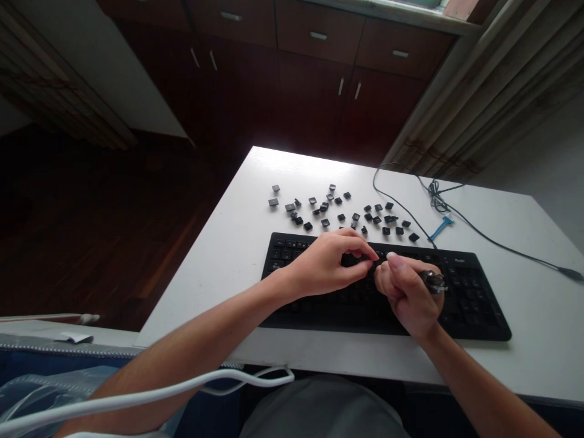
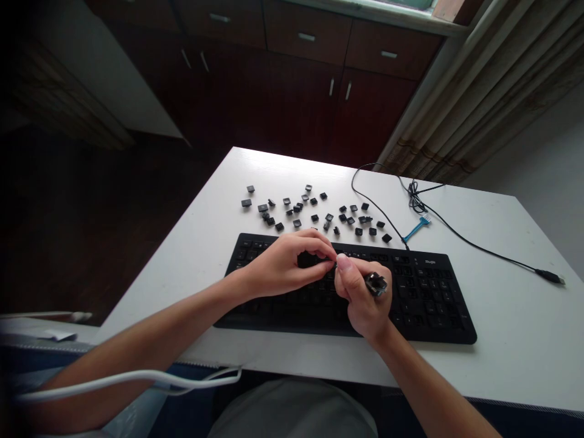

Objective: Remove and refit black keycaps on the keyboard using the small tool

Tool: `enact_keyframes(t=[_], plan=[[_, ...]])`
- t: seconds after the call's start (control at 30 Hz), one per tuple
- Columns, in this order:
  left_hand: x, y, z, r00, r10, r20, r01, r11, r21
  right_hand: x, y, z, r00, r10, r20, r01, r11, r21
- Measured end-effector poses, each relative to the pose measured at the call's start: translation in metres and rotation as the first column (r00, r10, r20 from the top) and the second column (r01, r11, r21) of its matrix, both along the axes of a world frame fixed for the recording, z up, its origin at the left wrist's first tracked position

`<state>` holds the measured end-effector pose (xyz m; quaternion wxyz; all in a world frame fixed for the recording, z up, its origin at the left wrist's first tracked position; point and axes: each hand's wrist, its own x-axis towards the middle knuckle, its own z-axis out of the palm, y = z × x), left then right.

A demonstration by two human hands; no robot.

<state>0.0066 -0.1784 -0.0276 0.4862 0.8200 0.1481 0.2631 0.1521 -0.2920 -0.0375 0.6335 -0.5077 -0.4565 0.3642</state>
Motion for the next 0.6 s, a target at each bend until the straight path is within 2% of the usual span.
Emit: enact_keyframes(t=[0.33,0.6], plan=[[0.0011,0.0008,-0.0015,1.0,0.022,0.0,-0.021,0.998,-0.057,0.0023,0.0057,0.0036,0.998,0.02,-0.053,-0.019,0.999,0.028],[0.0014,0.0012,-0.0022,1.0,0.026,0.01,-0.026,0.998,-0.061,0.0027,0.0035,-0.0044,1.0,0.017,0.005,-0.017,1.0,-0.017]])
